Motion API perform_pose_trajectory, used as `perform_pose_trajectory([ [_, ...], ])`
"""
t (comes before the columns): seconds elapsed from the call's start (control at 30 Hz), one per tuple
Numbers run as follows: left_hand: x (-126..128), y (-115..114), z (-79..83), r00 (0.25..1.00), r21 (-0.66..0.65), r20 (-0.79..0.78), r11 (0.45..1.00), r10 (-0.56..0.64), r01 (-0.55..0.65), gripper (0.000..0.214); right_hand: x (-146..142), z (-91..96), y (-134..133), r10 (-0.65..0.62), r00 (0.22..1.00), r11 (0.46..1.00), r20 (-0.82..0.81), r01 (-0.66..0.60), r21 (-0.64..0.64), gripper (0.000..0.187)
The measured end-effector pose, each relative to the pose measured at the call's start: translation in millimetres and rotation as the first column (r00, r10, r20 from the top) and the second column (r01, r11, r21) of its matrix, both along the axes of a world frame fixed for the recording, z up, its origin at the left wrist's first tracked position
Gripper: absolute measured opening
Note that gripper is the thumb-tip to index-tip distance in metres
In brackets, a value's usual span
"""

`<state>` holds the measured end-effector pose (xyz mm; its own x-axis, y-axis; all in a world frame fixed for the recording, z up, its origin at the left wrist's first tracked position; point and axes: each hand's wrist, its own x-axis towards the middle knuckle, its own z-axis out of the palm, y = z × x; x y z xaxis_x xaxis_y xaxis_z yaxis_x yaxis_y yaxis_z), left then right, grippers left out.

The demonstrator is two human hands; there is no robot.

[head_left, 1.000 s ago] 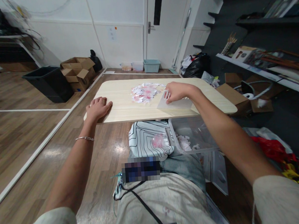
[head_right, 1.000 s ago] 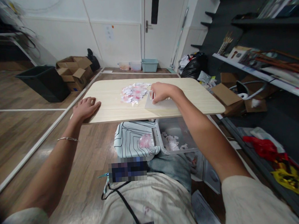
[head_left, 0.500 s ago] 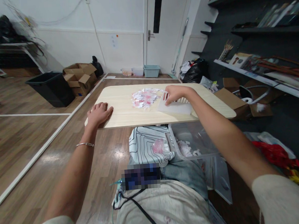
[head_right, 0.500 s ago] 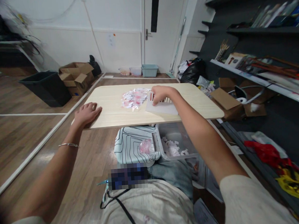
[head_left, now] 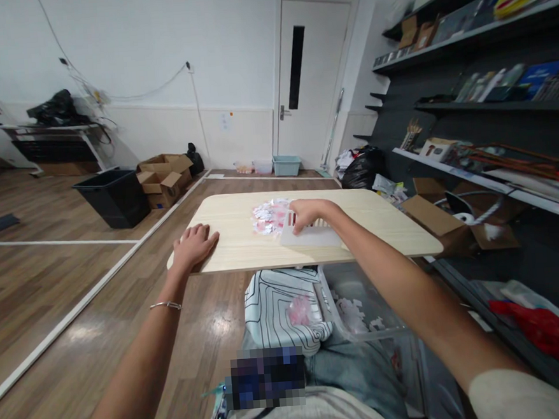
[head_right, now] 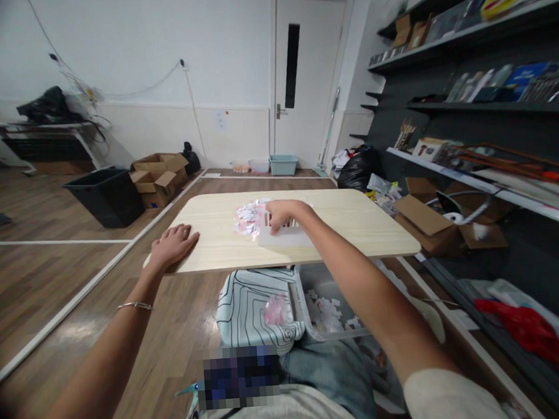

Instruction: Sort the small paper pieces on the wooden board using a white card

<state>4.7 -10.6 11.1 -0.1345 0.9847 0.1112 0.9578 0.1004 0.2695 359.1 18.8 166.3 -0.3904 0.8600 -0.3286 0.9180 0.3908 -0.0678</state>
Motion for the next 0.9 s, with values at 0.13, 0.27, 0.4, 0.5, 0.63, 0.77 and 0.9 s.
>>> perform_pose_trajectory([
  [0.13, 1, -1, 0.0, 1.000, 0.007, 0.001, 1.000, 0.004, -0.004, 0.071, 1, -0.2, -4, 0.035, 0.999, 0.999, -0.013, -0.035, 0.004, 0.040],
  [0.27, 0, -1, -0.6, 1.000, 0.008, 0.000, 1.000, -0.013, 0.013, 0.069, 9, 1.6, -1, -0.043, 0.999, 0.997, -0.012, 0.044, 0.062, 0.041],
  [0.4, -1, 0, -2.3, 1.000, 0.008, -0.009, 1.000, -0.014, 0.014, 0.069, 15, -0.1, 4, -0.093, 0.996, 0.987, 0.014, 0.091, 0.130, 0.044],
  [0.5, -1, 0, -2.7, 1.000, 0.006, -0.015, 1.000, -0.015, 0.015, 0.067, 16, -2.2, 7, -0.124, 0.992, 0.985, 0.019, 0.121, 0.127, 0.045],
  [0.63, 0, -1, -0.9, 1.000, 0.005, -0.013, 1.000, -0.011, 0.011, 0.066, 13, -2.6, 6, -0.118, 0.993, 0.984, 0.022, 0.114, 0.136, 0.050],
  [0.77, 0, -1, 0.9, 1.000, -0.019, -0.018, 1.000, -0.010, 0.010, 0.070, 11, -0.8, 0, -0.066, 0.998, 0.995, 0.022, 0.064, 0.081, 0.048],
  [0.9, 0, -1, 0.8, 1.000, -0.028, -0.020, 1.000, -0.012, 0.011, 0.074, 12, 0.3, -5, 0.022, 1.000, 1.000, -0.013, -0.022, -0.001, 0.034],
])
